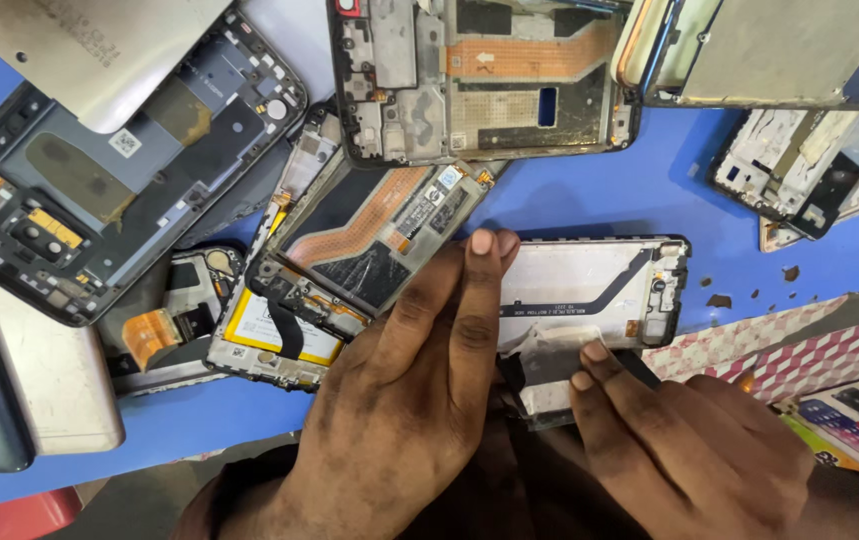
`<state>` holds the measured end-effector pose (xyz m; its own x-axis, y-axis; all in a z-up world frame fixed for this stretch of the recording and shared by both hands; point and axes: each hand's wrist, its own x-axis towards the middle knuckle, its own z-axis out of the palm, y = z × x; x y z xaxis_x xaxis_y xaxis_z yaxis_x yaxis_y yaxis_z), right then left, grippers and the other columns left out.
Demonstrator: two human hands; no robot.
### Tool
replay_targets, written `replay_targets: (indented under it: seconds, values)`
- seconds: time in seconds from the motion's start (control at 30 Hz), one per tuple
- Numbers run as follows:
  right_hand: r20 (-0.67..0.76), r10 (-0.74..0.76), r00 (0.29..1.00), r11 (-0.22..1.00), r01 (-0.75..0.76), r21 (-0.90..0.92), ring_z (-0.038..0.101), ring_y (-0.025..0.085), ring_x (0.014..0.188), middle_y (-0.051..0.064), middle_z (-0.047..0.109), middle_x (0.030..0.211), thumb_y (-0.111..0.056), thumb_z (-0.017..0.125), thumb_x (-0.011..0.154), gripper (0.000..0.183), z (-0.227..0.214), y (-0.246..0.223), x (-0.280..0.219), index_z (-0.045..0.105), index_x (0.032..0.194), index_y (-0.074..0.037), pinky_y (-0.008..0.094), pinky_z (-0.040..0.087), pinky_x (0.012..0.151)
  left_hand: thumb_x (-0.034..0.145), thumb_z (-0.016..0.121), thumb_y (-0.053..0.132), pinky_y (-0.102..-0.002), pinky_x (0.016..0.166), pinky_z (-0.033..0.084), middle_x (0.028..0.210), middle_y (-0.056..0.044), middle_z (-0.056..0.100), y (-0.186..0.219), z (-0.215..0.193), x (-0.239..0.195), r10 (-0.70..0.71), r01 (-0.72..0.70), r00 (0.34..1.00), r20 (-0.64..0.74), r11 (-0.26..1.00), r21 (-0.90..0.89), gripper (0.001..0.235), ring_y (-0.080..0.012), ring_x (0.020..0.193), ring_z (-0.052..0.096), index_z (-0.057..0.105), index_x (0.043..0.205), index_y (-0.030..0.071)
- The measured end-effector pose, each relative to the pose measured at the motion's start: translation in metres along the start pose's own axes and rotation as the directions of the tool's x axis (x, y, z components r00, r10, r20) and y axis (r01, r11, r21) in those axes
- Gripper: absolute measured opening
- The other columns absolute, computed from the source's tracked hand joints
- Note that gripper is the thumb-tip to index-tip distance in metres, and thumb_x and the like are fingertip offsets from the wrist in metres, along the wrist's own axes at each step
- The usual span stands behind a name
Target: The person uses a small screwdriver to pry open a smartphone and remove its battery. The person then sets the battery aside and continues to pry at the phone's internal components.
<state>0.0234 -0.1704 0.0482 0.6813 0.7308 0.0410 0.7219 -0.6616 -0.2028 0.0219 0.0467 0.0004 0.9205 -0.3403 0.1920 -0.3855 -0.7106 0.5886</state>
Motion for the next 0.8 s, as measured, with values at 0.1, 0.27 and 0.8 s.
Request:
replay_targets:
  seconds: [0.1, 0.27, 0.8]
  values:
    - [-0.004, -0.130, 0.991, 0.991, 0.130, -0.036, 0.067, 0.015, 0.061, 0.022, 0.075, 0.101, -0.001, 0.076, 0.084, 0.012, 0.007, 0.007, -0.007, 0.074, 0.096, 0.004, 0.027, 0.048, 0.048, 0.105, 0.058, -0.004, -0.031, 0.105, 0.058, 0.139, -0.016, 0.065, 0.001, 0.000, 0.001, 0.001, -0.001, 1.000, -0.003, 1.000, 0.020, 0.043, -0.0223, 0.134, 0.061, 0.047, 0.145, -0.015]
    - [-0.046, -0.242, 0.969, 0.969, 0.239, -0.068, 0.063, 0.013, 0.056, 0.027, 0.074, 0.106, -0.005, 0.079, 0.088, 0.012, 0.018, 0.014, -0.023, 0.072, 0.093, 0.003, 0.026, 0.046, 0.046, 0.103, 0.057, -0.005, -0.031, 0.105, 0.058, 0.140, -0.019, 0.064, 0.003, -0.002, 0.001, -0.034, 0.034, 0.999, 0.016, 0.999, -0.030, 0.045, -0.0237, 0.134, 0.060, 0.046, 0.145, -0.016]
    - [-0.168, -0.121, 0.978, 0.993, 0.119, -0.018, 0.061, 0.015, 0.059, 0.026, 0.068, 0.120, -0.003, 0.074, 0.090, 0.007, 0.039, 0.001, -0.036, 0.072, 0.094, 0.003, 0.030, 0.050, 0.051, 0.097, 0.060, -0.003, -0.033, 0.103, 0.059, 0.128, -0.018, 0.066, 0.003, -0.010, -0.002, 0.039, -0.050, 0.992, 0.117, 0.994, 0.098, 0.055, -0.0276, 0.139, 0.056, 0.045, 0.151, -0.010]
